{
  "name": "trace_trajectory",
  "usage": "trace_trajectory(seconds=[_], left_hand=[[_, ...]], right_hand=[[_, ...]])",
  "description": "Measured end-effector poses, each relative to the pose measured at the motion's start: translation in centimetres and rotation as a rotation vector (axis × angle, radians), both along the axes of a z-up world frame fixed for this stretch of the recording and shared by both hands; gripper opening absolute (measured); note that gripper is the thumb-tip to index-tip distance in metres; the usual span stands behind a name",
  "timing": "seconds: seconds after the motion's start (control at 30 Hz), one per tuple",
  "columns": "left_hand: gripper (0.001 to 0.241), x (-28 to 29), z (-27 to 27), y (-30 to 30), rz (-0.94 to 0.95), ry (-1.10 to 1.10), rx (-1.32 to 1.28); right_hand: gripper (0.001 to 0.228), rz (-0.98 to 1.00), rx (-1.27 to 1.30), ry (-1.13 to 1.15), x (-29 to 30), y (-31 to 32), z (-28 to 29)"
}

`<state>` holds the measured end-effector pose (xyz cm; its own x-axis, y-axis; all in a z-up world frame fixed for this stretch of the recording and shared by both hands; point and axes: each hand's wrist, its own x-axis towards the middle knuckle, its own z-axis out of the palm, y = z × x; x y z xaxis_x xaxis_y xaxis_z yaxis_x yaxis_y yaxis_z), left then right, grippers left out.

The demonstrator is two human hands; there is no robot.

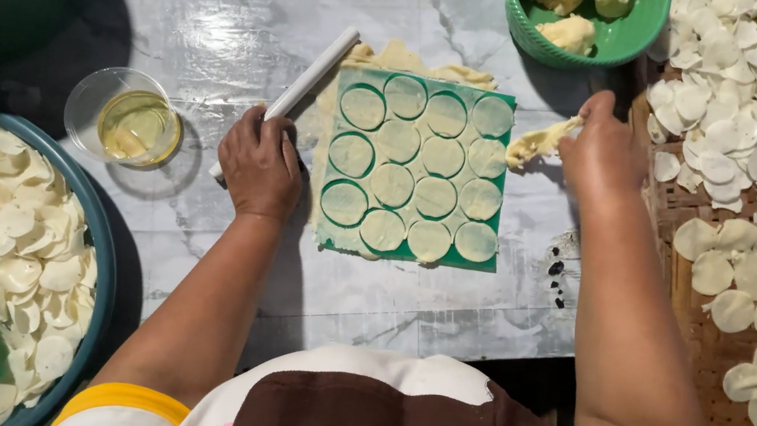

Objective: Cutting out small circles from a thin sheet of dough using a circular cutter and placing them on a tray

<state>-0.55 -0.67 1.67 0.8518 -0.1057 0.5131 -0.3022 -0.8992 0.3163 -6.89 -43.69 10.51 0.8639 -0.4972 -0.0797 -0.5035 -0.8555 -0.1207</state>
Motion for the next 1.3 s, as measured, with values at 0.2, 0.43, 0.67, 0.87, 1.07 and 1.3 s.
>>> trace_trajectory(seconds=[0.2,0.43,0.67,0.87,1.07,1.3], left_hand=[[0.026,-0.2,0.2,-0.3,0.09,-0.014,0.056],[0.032,-0.1,0.1,-0.4,0.1,-0.006,0.085],[0.034,-0.1,0.3,-0.4,0.091,0.015,0.07],[0.037,-0.4,1.3,-0.9,0.11,0.088,0.042],[0.035,-0.4,1.7,-0.9,0.111,0.082,0.047],[0.034,-0.2,1.7,-1.0,0.105,0.09,0.038]], right_hand=[[0.016,0.119,-0.146,-0.19,1.5,2.0,1.0],[0.031,0.302,0.199,-0.067,9.5,4.6,-6.0],[0.033,0.361,0.116,0.138,15.4,4.4,-7.4],[0.016,0.363,0.705,-0.07,17.1,6.9,-0.3],[0.018,0.316,0.797,-0.006,16.6,9.3,2.3],[0.043,0.257,0.415,0.177,18.7,12.6,-2.0]])
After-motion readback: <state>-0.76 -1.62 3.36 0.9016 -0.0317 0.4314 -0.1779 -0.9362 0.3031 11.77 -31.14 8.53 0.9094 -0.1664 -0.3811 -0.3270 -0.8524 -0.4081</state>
